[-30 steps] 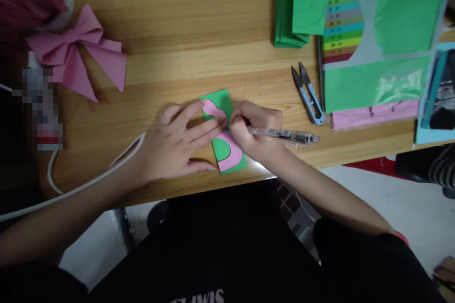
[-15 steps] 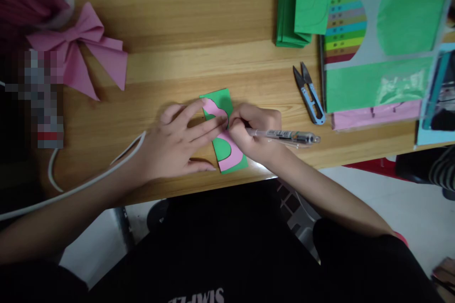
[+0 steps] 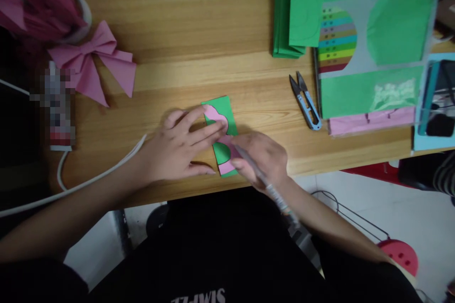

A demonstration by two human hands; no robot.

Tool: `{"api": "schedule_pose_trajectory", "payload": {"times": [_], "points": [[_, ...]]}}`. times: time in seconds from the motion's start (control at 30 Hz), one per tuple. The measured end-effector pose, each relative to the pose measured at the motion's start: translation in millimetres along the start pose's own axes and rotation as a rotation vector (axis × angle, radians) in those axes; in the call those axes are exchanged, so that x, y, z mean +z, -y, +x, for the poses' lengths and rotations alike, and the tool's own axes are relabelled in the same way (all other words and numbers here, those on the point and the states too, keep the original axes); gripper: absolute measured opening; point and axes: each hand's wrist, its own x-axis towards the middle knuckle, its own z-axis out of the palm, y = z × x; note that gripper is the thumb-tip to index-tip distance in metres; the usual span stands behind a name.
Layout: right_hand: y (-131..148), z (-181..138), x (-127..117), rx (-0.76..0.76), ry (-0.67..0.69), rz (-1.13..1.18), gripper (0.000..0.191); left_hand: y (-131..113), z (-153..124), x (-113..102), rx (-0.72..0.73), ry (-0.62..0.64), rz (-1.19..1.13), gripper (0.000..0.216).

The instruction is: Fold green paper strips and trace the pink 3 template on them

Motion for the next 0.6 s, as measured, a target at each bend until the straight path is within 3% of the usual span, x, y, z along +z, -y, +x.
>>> {"api": "schedule_pose_trajectory", "payload": {"times": [0.1, 0.2, 0.4, 0.6], "points": [[5, -2, 0, -0.161, -0.070, -0.033, 0.030, 1, 0, 0, 0.017, -0.036, 0.008, 0.066], [9, -3, 0, -0.176, -0.027, -0.139, 0.029, 3, 0, 1, 0.003, -0.035, 0.007, 0.064], [10, -1, -2, -0.220, -0.038, -0.172, 0.027, 13, 1, 5, 0.038, -0.165, -0.016, 0.060], [11, 2, -1, -0.214, -0.071, -0.182, 0.024, 21, -5, -5, 0.064, -0.099, -0.106, 0.052]]}}
